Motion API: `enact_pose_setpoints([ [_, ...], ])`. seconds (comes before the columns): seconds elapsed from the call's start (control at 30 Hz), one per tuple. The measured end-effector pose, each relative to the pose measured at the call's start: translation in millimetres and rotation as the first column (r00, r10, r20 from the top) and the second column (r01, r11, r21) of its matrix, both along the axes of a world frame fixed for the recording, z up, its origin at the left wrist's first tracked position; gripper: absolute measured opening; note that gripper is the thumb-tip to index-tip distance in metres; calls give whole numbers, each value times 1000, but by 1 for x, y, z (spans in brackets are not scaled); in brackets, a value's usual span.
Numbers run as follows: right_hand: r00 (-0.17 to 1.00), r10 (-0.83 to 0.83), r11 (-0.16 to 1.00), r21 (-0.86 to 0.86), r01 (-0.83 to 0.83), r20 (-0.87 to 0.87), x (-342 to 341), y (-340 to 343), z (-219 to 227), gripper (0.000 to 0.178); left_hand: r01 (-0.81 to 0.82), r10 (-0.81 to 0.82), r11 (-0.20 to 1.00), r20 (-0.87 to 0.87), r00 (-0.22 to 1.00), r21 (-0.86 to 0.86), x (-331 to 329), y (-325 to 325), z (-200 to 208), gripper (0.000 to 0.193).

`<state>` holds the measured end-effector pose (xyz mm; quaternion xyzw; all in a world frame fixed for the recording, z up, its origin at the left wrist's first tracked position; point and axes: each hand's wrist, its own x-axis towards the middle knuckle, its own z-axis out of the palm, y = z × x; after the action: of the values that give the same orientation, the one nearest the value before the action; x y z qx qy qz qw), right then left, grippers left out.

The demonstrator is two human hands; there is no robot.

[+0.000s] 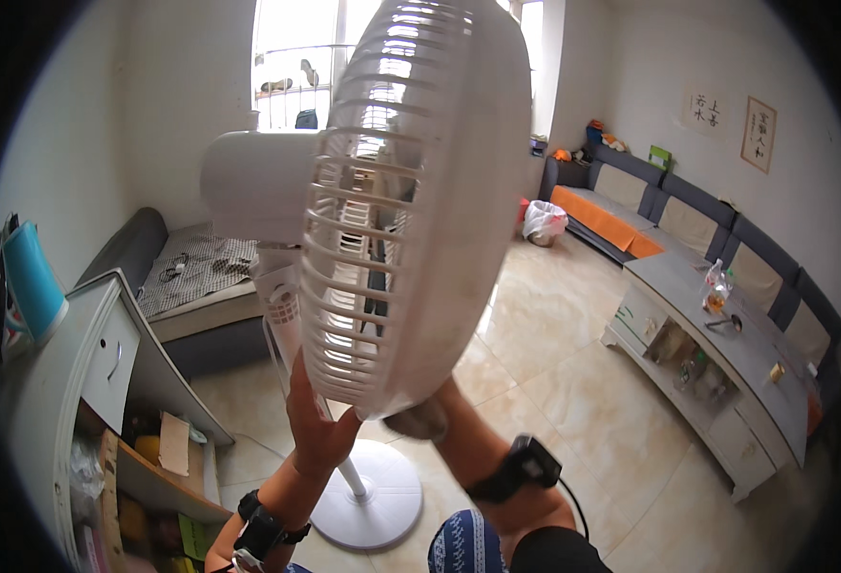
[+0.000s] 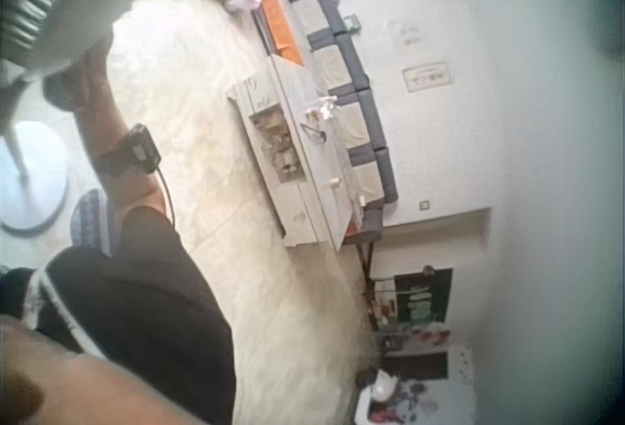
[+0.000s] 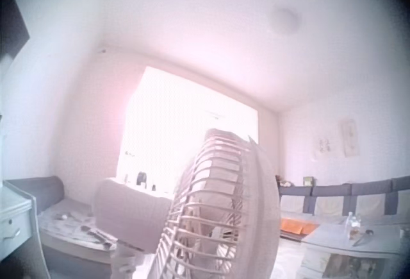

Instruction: The person wipes a standing fan with a cloth, cleaning the front grille, rear grille, neck, and base. The person rotates the fan head to reach different areas and finishes by moving away from the fan.

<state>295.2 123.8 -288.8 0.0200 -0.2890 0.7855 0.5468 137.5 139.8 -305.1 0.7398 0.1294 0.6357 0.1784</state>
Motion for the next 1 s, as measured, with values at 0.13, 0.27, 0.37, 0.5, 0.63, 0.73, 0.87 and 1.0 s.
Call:
enact_pose_setpoints([
  [0.13, 809, -534, 843, 233, 486, 245, 41, 23, 44, 41, -29, 28, 999, -30, 999, -17, 1, -2, -3, 89],
  [0.27, 251, -937, 348, 634, 690, 241, 55, 51, 101, 42, -20, 20, 999, 12, 1000, -39, 6, 0, -2, 87],
  [0.37, -64, -996, 10, 815, 579, 57, 46, 46, 102, 42, -24, 23, 996, -5, 1000, -87, 6, 1, 1, 84],
  [0.5, -308, -929, -297, 908, 296, -203, 23, 17, 50, 43, 45, -44, 997, 12, 999, -63, 0, -2, 1, 85],
  [0.63, -366, -894, -372, 883, 286, -258, 30, 42, 40, 44, 35, -31, 994, 37, 999, -108, -2, -2, -7, 83],
  [0.73, -314, -919, -362, 829, 426, -239, 46, 87, 79, 44, -5, 11, 991, 42, 999, -135, -4, -1, -15, 79],
  [0.87, 325, -923, 383, 409, 829, 206, 51, 99, 143, 34, -121, 125, 982, 19, 992, -143, -10, 5, -22, 66],
  [1.0, 261, -964, 179, 613, 769, -46, 41, 55, 147, 28, -99, 88, 988, -97, 991, -120, -21, 8, -28, 60],
])
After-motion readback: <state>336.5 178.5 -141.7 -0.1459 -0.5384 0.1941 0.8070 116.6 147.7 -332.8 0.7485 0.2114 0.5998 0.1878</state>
